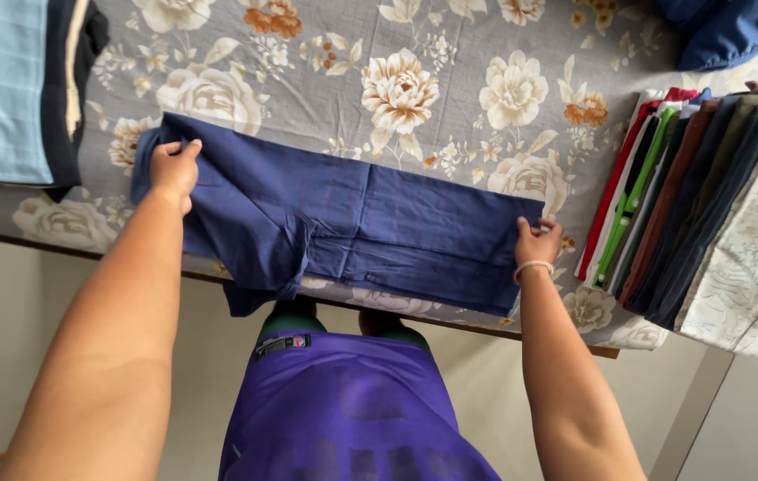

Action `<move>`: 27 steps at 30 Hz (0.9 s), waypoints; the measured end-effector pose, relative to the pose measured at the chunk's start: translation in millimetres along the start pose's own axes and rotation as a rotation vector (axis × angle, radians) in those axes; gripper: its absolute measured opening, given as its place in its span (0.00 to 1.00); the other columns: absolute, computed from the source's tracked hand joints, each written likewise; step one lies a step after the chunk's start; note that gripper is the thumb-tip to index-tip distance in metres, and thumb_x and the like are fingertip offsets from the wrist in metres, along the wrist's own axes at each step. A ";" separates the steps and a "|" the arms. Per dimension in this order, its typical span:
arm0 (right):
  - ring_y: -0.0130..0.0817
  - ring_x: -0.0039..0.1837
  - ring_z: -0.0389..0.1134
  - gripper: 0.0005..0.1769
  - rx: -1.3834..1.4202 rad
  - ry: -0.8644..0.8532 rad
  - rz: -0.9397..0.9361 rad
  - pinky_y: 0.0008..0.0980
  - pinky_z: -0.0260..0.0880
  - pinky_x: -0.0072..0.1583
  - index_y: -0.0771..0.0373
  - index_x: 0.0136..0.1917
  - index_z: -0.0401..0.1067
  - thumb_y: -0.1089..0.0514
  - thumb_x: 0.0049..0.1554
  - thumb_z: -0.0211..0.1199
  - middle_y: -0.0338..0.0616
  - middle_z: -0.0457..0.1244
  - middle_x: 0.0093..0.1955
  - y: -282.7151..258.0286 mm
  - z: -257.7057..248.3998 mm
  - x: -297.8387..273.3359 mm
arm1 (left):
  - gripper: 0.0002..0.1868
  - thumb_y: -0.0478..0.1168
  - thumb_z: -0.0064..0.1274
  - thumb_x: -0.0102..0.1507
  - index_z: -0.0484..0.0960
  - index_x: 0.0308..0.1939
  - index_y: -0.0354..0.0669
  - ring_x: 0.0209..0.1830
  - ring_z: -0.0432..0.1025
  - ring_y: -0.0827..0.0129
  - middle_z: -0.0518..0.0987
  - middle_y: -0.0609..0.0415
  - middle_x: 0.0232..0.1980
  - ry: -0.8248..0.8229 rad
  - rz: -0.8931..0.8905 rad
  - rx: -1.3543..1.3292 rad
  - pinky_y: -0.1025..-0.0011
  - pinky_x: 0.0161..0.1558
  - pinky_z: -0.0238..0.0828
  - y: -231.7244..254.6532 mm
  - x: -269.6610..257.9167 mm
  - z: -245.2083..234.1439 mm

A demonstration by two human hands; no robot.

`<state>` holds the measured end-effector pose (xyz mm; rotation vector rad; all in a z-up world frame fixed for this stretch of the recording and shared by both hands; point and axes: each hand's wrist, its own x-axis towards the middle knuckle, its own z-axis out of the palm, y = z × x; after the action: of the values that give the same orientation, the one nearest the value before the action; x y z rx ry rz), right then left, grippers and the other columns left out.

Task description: Folding multiple shirts and placing them in a stack on a bed.

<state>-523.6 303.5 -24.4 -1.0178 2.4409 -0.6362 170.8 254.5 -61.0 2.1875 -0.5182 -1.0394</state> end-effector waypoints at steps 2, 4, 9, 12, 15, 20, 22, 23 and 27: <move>0.34 0.44 0.67 0.26 -0.033 0.021 -0.030 0.36 0.68 0.53 0.60 0.57 0.67 0.53 0.52 0.78 0.40 0.67 0.40 6.5 10.5 19.1 | 0.19 0.47 0.66 0.64 0.79 0.53 0.42 0.49 0.75 0.67 0.82 0.52 0.51 -0.009 -0.025 0.009 0.69 0.53 0.70 -7.5 19.9 13.7; 0.34 0.44 0.67 0.26 -0.068 0.035 -0.062 0.36 0.68 0.50 0.60 0.57 0.68 0.55 0.51 0.78 0.40 0.66 0.41 9.7 15.5 29.8 | 0.17 0.46 0.65 0.64 0.79 0.51 0.43 0.47 0.76 0.68 0.83 0.54 0.49 -0.014 -0.056 0.018 0.69 0.51 0.71 -8.4 28.4 24.0; 0.32 0.42 0.66 0.25 -0.007 0.032 0.024 0.33 0.70 0.48 0.60 0.55 0.69 0.60 0.50 0.80 0.40 0.65 0.41 13.0 21.3 32.6 | 0.13 0.43 0.66 0.65 0.77 0.41 0.42 0.35 0.71 0.72 0.80 0.56 0.38 0.229 0.029 -0.042 0.71 0.40 0.72 2.8 15.8 24.9; 0.34 0.43 0.66 0.24 -0.026 0.036 0.045 0.36 0.70 0.50 0.59 0.55 0.68 0.60 0.50 0.79 0.38 0.64 0.40 0.9 16.6 24.8 | 0.16 0.44 0.66 0.66 0.75 0.38 0.40 0.33 0.69 0.73 0.78 0.57 0.36 0.386 0.045 -0.094 0.71 0.36 0.72 -16.8 11.3 18.6; 0.44 0.52 0.68 0.29 -0.142 0.091 0.021 0.46 0.67 0.57 0.61 0.63 0.63 0.65 0.51 0.70 0.45 0.66 0.46 -34.7 7.6 -4.7 | 0.16 0.46 0.63 0.68 0.73 0.41 0.40 0.34 0.70 0.72 0.79 0.56 0.36 0.277 0.032 -0.096 0.70 0.38 0.71 -28.4 0.0 7.6; 0.58 0.75 0.55 0.33 -0.297 -0.069 -0.792 0.51 0.53 0.75 0.66 0.70 0.61 0.58 0.55 0.71 0.60 0.56 0.73 -104.1 17.0 -84.1 | 0.18 0.50 0.67 0.66 0.79 0.41 0.41 0.36 0.73 0.74 0.82 0.57 0.39 0.094 0.151 -0.041 0.70 0.41 0.72 -3.3 -45.4 -11.9; 0.56 0.82 0.50 0.34 -0.298 -0.291 -0.880 0.50 0.49 0.80 0.63 0.73 0.60 0.56 0.58 0.69 0.56 0.52 0.80 -138.2 25.8 -121.9 | 0.16 0.49 0.67 0.64 0.81 0.41 0.41 0.37 0.73 0.75 0.83 0.57 0.40 -0.076 0.151 -0.049 0.70 0.41 0.72 0.6 -64.9 -18.2; 0.55 0.83 0.46 0.38 -0.351 -0.552 -0.933 0.51 0.45 0.80 0.62 0.76 0.58 0.52 0.57 0.67 0.54 0.48 0.82 -154.2 31.1 -138.8 | 0.16 0.47 0.66 0.65 0.81 0.40 0.37 0.35 0.74 0.72 0.83 0.54 0.38 -0.038 0.206 0.066 0.69 0.40 0.71 0.5 -74.3 -21.0; 0.51 0.85 0.33 0.42 -0.707 -0.843 -0.977 0.54 0.32 0.79 0.53 0.81 0.50 0.38 0.60 0.56 0.47 0.38 0.85 -195.8 31.5 -142.7 | 0.19 0.46 0.63 0.70 0.77 0.43 0.31 0.32 0.71 0.69 0.81 0.49 0.36 0.028 0.215 0.201 0.68 0.37 0.68 -22.2 -80.6 -26.5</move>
<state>-307.7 278.1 87.3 -2.2006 1.2941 0.4334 144.4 327.9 -21.0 2.2547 -0.8564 -0.8723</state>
